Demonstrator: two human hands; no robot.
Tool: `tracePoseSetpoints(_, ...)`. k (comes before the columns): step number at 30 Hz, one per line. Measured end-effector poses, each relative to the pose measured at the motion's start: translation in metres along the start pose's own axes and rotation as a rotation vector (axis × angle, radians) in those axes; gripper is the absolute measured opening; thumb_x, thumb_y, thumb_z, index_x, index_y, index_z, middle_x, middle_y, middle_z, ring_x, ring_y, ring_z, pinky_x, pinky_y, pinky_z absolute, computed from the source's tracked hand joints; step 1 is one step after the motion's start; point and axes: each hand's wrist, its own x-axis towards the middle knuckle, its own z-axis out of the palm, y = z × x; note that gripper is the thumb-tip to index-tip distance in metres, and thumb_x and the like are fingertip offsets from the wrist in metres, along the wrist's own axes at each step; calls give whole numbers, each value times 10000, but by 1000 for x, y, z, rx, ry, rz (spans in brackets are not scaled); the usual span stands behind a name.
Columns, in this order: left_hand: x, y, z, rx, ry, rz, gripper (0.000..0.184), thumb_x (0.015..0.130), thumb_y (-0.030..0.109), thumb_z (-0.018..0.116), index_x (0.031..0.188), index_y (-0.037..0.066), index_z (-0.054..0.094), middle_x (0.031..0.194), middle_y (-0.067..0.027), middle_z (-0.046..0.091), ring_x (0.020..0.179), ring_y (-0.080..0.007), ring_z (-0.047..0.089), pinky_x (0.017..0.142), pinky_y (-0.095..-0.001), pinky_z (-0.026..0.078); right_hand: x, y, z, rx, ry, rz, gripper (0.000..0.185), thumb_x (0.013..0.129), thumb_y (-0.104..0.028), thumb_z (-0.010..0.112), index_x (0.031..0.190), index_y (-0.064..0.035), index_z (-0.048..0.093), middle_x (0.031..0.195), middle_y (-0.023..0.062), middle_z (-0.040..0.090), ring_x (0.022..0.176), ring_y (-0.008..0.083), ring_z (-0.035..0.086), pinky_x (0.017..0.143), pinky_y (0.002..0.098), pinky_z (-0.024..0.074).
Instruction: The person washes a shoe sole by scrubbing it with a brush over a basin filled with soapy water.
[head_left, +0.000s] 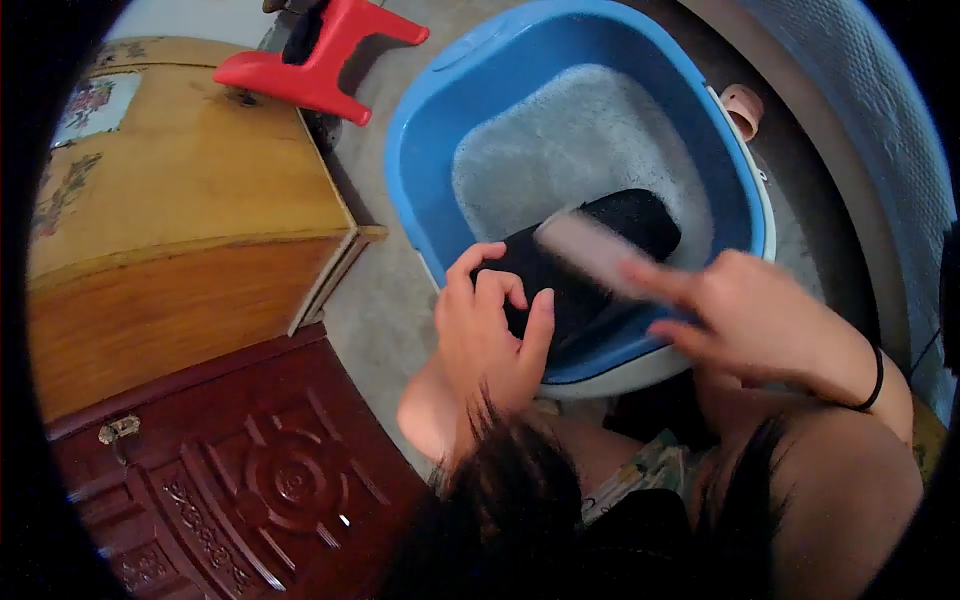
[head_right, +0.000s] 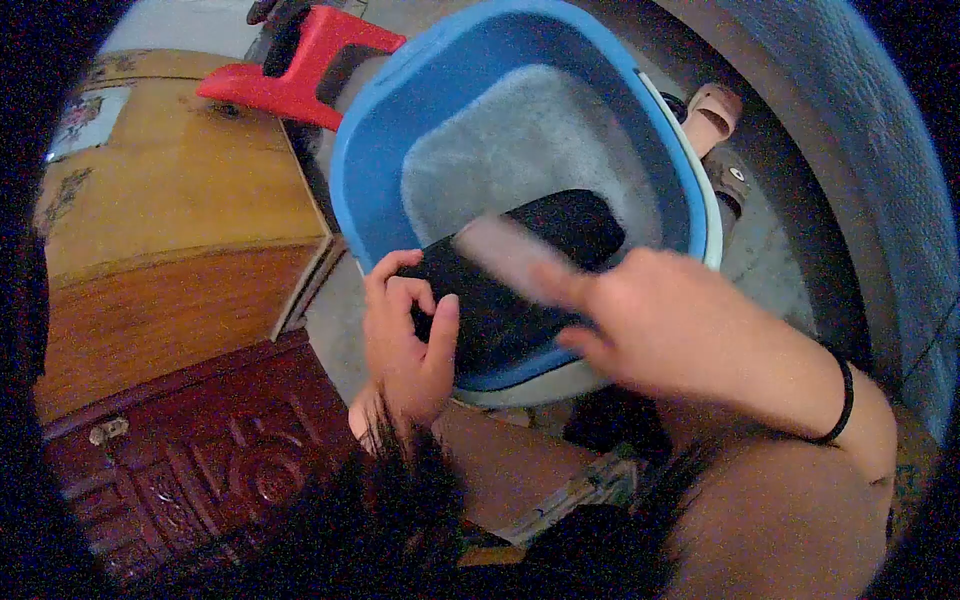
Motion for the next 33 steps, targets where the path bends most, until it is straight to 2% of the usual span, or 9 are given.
tracePoseSetpoints(3,1,0,-2,-30,-25,-1,212,803,217,663,813,80,502,1194,-147,533,1050,-340,507,901,-430,369,1,-2,-4,220,-91,-167,507,855,-248,631,1340,-184,499,628,183,607,600,354,623,571,445,505)
tracePoseSetpoints(7,2,6,-4,15,-33,-18,227,795,231,664,820,77,499,1189,-140,536,1052,-335,507,909,-427,367,7,6,5,-327,87,234,472,877,-234,597,1337,-184,502,605,146,603,570,341,616,537,436,504)
tracePoseSetpoints(10,-1,4,-2,-3,-8,-13,237,791,234,667,812,78,490,1201,-140,529,1051,-331,505,911,-419,367,2,5,3,-264,96,162,487,873,-229,603,1344,-162,497,610,158,601,570,336,618,554,438,505)
tracePoseSetpoints(14,1,4,-3,-46,4,-24,264,787,241,673,833,79,470,1208,-143,528,1058,-330,500,915,-414,367,2,-2,-2,279,-63,-134,497,852,-221,623,1333,-155,517,626,162,607,579,346,614,578,442,505)
tracePoseSetpoints(17,0,5,-2,-35,31,-8,304,785,255,678,881,79,451,1207,-146,532,1055,-333,501,920,-408,365,2,0,2,-231,103,82,470,851,-213,619,1313,-177,537,624,157,609,577,334,618,565,440,506)
tracePoseSetpoints(20,-1,2,1,-58,51,2,315,789,258,678,888,75,441,1212,-154,532,1042,-336,506,917,-406,365,2,0,-1,-272,107,245,426,861,-237,604,1276,-152,562,674,175,643,632,342,657,566,458,544)
tracePoseSetpoints(25,-1,0,5,-119,75,-12,353,789,266,683,911,67,417,1204,-171,538,1032,-344,510,904,-415,369,0,-2,-5,269,-71,-94,395,874,-267,592,1255,-162,588,667,158,642,627,334,657,562,463,540)
tracePoseSetpoints(28,0,1,6,-111,86,9,368,788,271,685,922,66,409,1206,-171,537,1026,-347,510,899,-415,372,3,-2,0,-249,90,121,389,883,-274,580,1260,-178,586,658,150,641,617,327,655,546,451,535)
tracePoseSetpoints(33,-1,1,6,-81,83,0,374,788,271,685,931,67,406,1221,-162,530,1016,-346,513,898,-413,373,2,7,1,-168,55,101,454,873,-230,598,1322,-236,527,632,153,616,592,341,629,544,439,517)
